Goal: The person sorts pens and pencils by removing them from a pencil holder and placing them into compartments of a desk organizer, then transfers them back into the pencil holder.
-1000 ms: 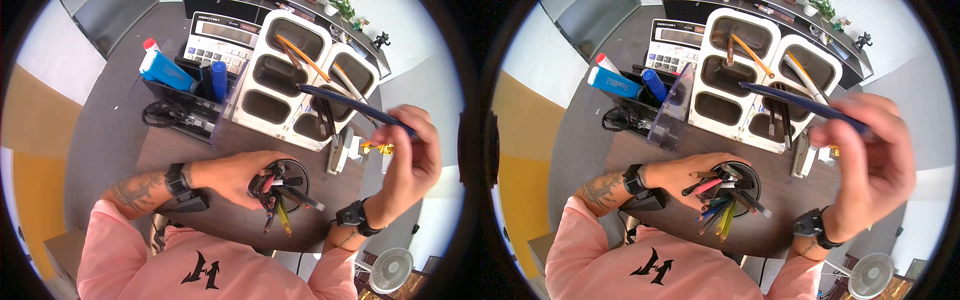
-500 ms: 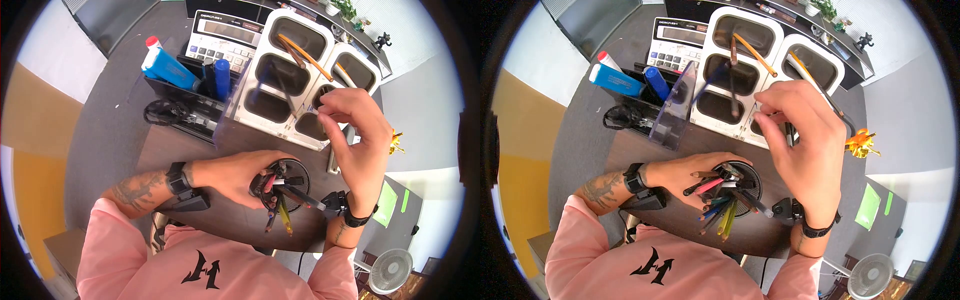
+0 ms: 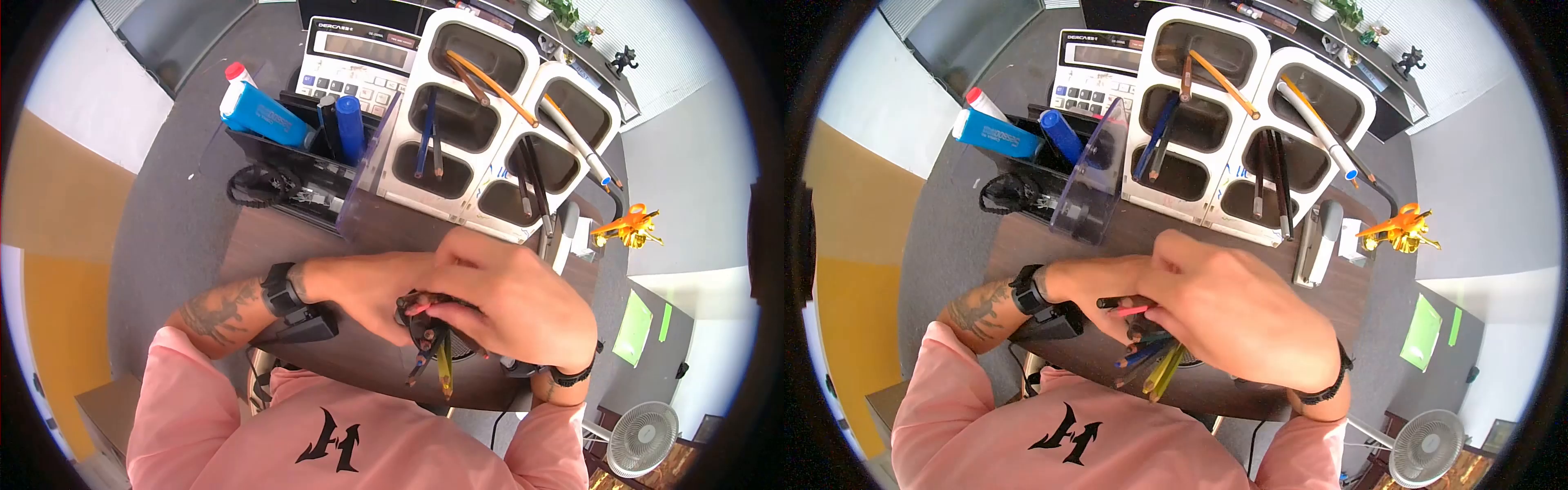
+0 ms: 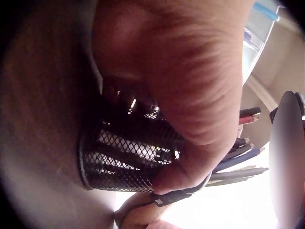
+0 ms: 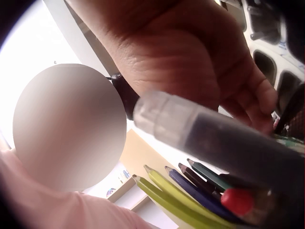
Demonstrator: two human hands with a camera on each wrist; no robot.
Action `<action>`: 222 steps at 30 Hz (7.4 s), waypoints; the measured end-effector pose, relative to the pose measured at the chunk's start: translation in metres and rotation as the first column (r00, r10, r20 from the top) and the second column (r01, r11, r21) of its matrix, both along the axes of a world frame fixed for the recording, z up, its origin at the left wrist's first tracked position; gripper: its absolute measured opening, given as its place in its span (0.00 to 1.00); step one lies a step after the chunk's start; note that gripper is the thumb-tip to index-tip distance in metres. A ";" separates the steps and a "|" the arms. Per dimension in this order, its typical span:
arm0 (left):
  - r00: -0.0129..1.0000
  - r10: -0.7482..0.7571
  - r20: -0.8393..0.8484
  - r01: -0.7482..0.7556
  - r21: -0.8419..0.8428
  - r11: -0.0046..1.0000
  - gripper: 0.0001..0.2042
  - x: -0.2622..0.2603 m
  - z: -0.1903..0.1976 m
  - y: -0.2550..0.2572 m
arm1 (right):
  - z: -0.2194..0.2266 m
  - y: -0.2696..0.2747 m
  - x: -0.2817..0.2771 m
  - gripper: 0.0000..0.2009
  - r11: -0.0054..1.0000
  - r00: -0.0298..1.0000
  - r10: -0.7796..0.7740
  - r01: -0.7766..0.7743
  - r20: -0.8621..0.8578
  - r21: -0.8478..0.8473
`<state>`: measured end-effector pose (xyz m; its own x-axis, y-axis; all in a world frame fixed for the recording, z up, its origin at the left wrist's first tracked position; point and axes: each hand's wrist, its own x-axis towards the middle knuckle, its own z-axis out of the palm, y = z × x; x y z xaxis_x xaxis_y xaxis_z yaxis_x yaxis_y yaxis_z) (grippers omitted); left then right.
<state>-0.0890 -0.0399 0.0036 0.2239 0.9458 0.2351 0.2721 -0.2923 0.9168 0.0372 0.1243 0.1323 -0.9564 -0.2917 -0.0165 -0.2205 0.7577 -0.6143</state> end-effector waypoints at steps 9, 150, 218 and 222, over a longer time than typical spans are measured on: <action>0.999 0.014 -0.047 -0.010 0.087 0.996 0.31 0.004 -0.009 0.002 | -0.002 -0.006 -0.002 0.13 0.993 0.993 0.114 -0.114 0.011 -0.036; 0.998 0.049 0.046 -0.046 -0.066 0.997 0.47 0.006 0.000 0.008 | 0.017 0.033 0.016 0.11 0.874 0.901 -0.355 0.414 -0.247 0.254; 0.983 0.173 0.053 -0.178 0.087 0.980 0.44 0.007 -0.006 0.009 | -0.036 0.013 0.098 0.11 0.809 0.844 -0.525 0.455 0.111 0.371; 0.981 0.195 0.002 -0.194 0.116 0.974 0.45 0.007 -0.010 0.008 | -0.073 0.005 0.105 0.11 0.782 0.829 -0.506 0.322 0.240 0.534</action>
<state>-0.0821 -0.0314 -0.0060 0.0411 0.9382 0.3437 0.3429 -0.3364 0.8771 0.1426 0.1296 0.0596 -0.8789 0.2615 -0.3989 0.3425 0.9281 -0.1463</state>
